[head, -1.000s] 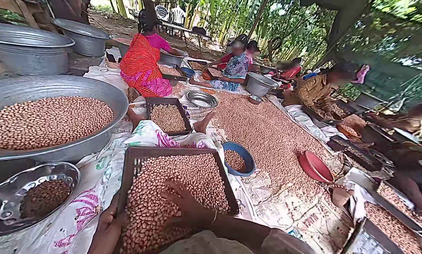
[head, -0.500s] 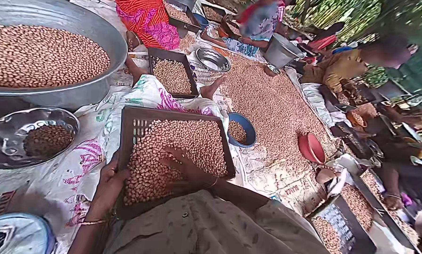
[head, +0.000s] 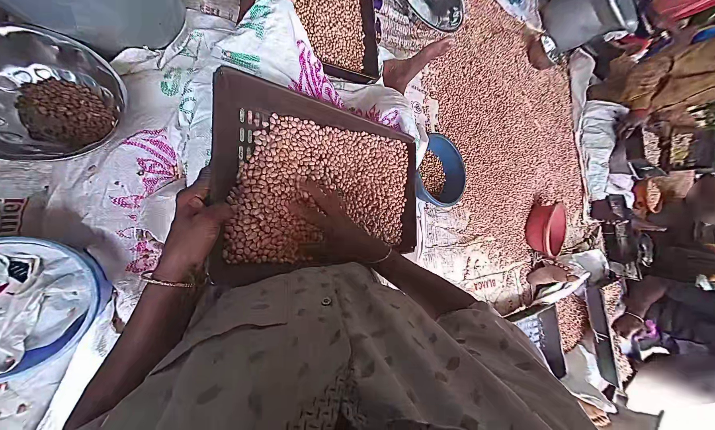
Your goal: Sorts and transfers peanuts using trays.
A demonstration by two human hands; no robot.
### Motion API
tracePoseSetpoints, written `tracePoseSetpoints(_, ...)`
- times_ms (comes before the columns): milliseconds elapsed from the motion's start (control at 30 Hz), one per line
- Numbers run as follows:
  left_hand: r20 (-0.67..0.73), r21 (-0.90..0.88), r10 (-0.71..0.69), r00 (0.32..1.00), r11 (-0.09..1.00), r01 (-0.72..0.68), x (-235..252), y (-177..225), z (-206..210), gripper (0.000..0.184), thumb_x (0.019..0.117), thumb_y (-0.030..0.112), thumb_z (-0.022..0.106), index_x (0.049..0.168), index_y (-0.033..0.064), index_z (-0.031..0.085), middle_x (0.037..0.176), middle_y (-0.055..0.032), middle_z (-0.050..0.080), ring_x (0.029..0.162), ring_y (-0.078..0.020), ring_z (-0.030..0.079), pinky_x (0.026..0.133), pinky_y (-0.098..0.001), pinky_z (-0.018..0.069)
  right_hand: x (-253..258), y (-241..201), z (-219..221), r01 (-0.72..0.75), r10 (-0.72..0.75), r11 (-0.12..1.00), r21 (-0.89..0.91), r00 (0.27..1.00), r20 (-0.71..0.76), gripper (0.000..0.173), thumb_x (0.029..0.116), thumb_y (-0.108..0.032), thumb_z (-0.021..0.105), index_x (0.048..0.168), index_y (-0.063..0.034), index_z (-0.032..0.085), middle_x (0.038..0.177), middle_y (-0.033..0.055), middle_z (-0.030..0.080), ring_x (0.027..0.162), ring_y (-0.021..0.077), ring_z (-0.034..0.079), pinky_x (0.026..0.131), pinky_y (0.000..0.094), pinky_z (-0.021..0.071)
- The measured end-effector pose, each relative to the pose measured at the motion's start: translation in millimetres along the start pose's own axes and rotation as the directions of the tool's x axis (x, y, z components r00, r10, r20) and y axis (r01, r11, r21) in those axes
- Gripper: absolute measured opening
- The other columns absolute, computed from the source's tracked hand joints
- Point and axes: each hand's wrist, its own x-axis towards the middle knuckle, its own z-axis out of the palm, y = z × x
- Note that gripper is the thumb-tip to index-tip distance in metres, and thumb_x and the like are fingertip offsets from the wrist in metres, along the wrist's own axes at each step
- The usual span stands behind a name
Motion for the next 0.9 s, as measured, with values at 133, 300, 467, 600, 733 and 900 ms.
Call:
tracePoseSetpoints(133,0.141,0.141,0.226,0.964,0.959,-0.245,-2.5,38.8,10.5,0.073,0.0826,0.001,0.054,0.154,0.0118,0.043,0.135,0.0039,0.062,0.113,0.0086,0.058,0.095,-0.0129,0.0489,60.5,4.5,2.7,0.109,-0.244,0.949,-0.298,0.850,-0.467,0.047,0.0827,-0.032,0.072,0.128,-0.0176,0.072,0.144,0.0211,0.059,0.141,0.0505,0.044,0.113,0.0725,0.0285)
tracePoseSetpoints(300,0.051,0.033,0.033,0.998,0.999,-0.035,5.5,5.1,-5.0,0.063,0.0786,-0.004,0.056,0.140,0.0104,0.055,0.115,0.0054,0.067,0.096,0.0067,0.063,0.081,-0.0139,0.0537,52.9,64.0,-24.8,-0.173,0.065,0.954,-0.246,0.916,-0.395,0.029,0.0934,-0.028,0.069,0.113,-0.0096,0.078,0.122,0.0163,0.072,0.113,0.0395,0.065,0.095,0.0548,0.0510)
tracePoseSetpoints(467,-0.044,-0.093,-0.169,0.985,0.982,0.164,12.7,-15.2,-3.0,0.057,0.0786,-0.009,0.055,0.133,0.0091,0.058,0.109,0.0051,0.067,0.089,0.0061,0.063,0.075,-0.0133,0.0534,-5.2,22.9,-16.4,-0.050,0.034,0.992,0.113,0.989,0.144,0.062,0.0840,-0.036,0.082,0.139,-0.0140,0.065,0.154,0.0203,0.048,0.145,0.0424,0.041,0.114,0.0679,0.0347)
tracePoseSetpoints(600,0.105,0.136,0.078,0.991,0.986,-0.092,10.3,29.4,12.4,0.072,0.0840,0.000,0.055,0.154,0.0135,0.043,0.131,0.0019,0.062,0.108,0.0080,0.059,0.091,-0.0138,0.0489,37.7,-9.8,14.8,0.207,-0.236,0.967,-0.150,0.950,-0.207,0.048,0.0875,-0.028,0.072,0.134,-0.0218,0.068,0.153,0.0209,0.050,0.147,0.0470,0.036,0.112,0.0732,0.0270)
tracePoseSetpoints(733,0.177,0.172,0.186,0.966,0.961,-0.217,9.8,35.9,11.3,0.077,0.0821,0.003,0.055,0.157,0.0122,0.039,0.136,-0.0029,0.060,0.108,0.0041,0.059,0.088,-0.0156,0.0489,84.7,18.9,-3.2,-0.008,-0.188,0.936,-0.351,0.834,-0.519,0.030,0.0887,-0.022,0.065,0.114,-0.0124,0.078,0.130,0.0210,0.068,0.125,0.0471,0.058,0.101,0.0590,0.0445)
tracePoseSetpoints(900,0.007,-0.103,-0.157,0.988,0.982,0.157,11.1,-7.4,-1.3,0.058,0.0782,-0.011,0.054,0.132,0.0092,0.058,0.107,0.0042,0.067,0.086,0.0043,0.064,0.072,-0.0141,0.0545,32.0,60.1,-28.8,-0.115,0.095,0.986,-0.123,0.983,-0.155,0.031,0.0894,-0.021,0.072,0.116,-0.0060,0.077,0.131,0.0183,0.068,0.127,0.0390,0.060,0.108,0.0567,0.0443)
